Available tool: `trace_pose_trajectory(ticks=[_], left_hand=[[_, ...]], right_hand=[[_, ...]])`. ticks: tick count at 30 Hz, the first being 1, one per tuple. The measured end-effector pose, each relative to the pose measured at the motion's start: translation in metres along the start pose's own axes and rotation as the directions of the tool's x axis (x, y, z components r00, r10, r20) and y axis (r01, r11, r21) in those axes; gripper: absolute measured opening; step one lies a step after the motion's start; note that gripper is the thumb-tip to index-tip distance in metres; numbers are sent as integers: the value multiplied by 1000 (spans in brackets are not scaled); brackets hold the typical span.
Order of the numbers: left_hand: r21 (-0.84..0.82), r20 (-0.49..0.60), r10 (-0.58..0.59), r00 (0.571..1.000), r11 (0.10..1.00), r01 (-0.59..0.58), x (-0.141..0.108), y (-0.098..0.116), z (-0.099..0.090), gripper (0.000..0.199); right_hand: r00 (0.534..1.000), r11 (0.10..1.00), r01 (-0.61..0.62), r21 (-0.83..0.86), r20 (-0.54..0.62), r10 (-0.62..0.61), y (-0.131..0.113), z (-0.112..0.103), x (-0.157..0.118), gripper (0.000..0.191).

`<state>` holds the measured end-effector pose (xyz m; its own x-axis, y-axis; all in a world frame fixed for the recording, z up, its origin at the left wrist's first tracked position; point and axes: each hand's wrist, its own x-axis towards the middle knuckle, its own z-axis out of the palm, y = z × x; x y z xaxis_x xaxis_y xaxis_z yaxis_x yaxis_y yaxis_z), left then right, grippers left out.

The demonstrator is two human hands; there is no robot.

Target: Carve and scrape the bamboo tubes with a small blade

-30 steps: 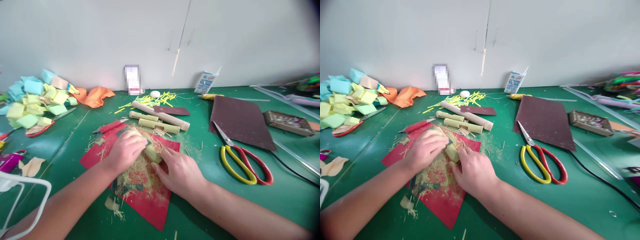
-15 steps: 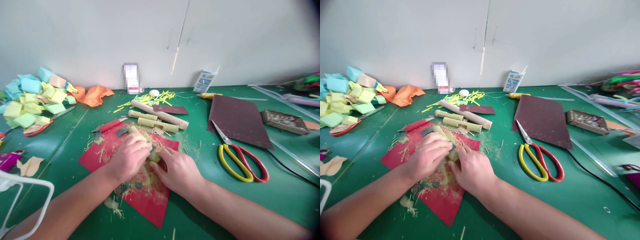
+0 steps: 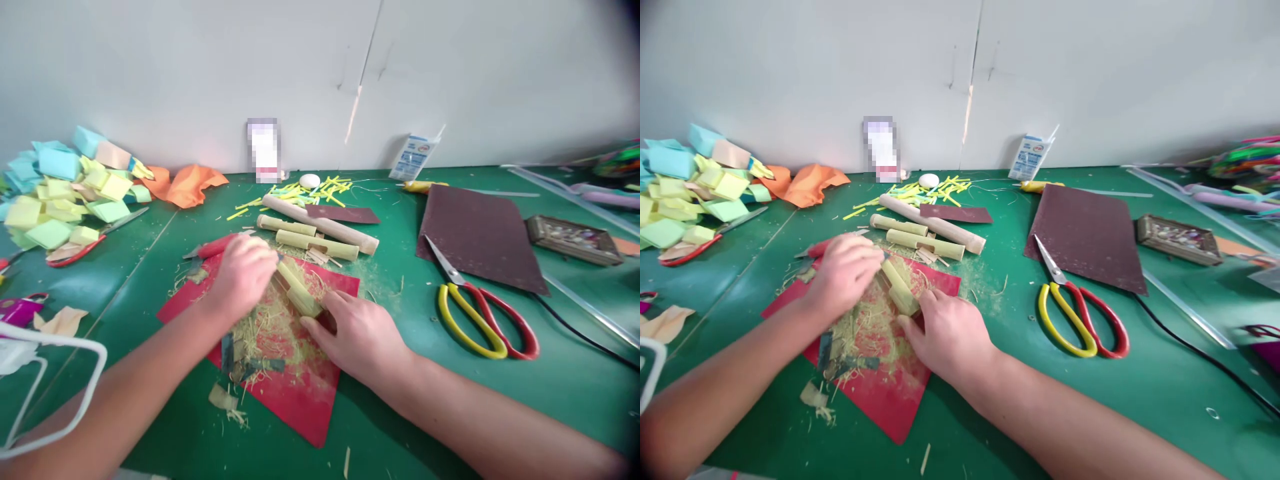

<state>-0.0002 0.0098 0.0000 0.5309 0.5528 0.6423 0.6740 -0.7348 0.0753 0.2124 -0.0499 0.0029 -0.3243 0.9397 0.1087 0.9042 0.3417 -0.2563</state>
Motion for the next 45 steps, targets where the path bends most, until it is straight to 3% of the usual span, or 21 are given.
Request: trace_pose_trajectory(ticks=[4,8,12,16,19,21,25,29,30,33,37,38,42,45], left_hand=[[-97,73,54,996,994,-47,-1,1,1,15],[25,-14,-42,999,999,42,0,3,1,15],[-100,134,86,987,992,-72,0,6,-1,18],[28,-13,-49,999,998,49,-1,7,-2,16],[-100,113,86,990,992,-75,-1,12,-1,18],[-122,126,124,984,986,-109,-1,9,-1,19],[29,-27,-73,997,997,73,1,-6,0,16],[-127,123,66,990,991,-50,-1,-5,-1,19],[-129,116,88,989,989,-73,-1,-4,-1,18],[4,-16,-37,999,999,38,0,-1,-1,15],[-144,132,95,987,987,-76,0,8,-1,18],[-167,128,125,984,981,-103,0,9,-1,19],[23,-12,-37,999,999,38,1,8,-1,15],[-91,92,37,995,995,-29,0,16,-2,17]], right_hand=[[1000,999,31,-14,-3,-31,0,0,-1,26],[999,999,31,-21,-23,-32,0,0,-2,27],[999,999,34,-2,-15,-34,0,0,-1,23],[999,1000,26,-16,-26,-26,0,1,-2,26],[999,999,39,-2,-19,-39,0,1,-3,25],[999,999,34,-4,-11,-34,-1,1,-3,25],[1000,1000,9,-20,-13,-9,-1,0,-2,26],[1000,1000,11,-8,2,-11,-1,-1,-1,26],[1000,1000,7,-5,8,-7,-2,-2,-1,26],[1000,1000,-11,-5,16,11,-2,-2,0,26],[1000,1000,2,3,16,-2,-1,-1,-1,25],[1000,1000,0,6,11,0,-1,-1,-1,25],[1000,1000,-20,12,7,20,-1,-2,0,28],[1000,999,-23,48,3,23,-1,-3,1,27]])
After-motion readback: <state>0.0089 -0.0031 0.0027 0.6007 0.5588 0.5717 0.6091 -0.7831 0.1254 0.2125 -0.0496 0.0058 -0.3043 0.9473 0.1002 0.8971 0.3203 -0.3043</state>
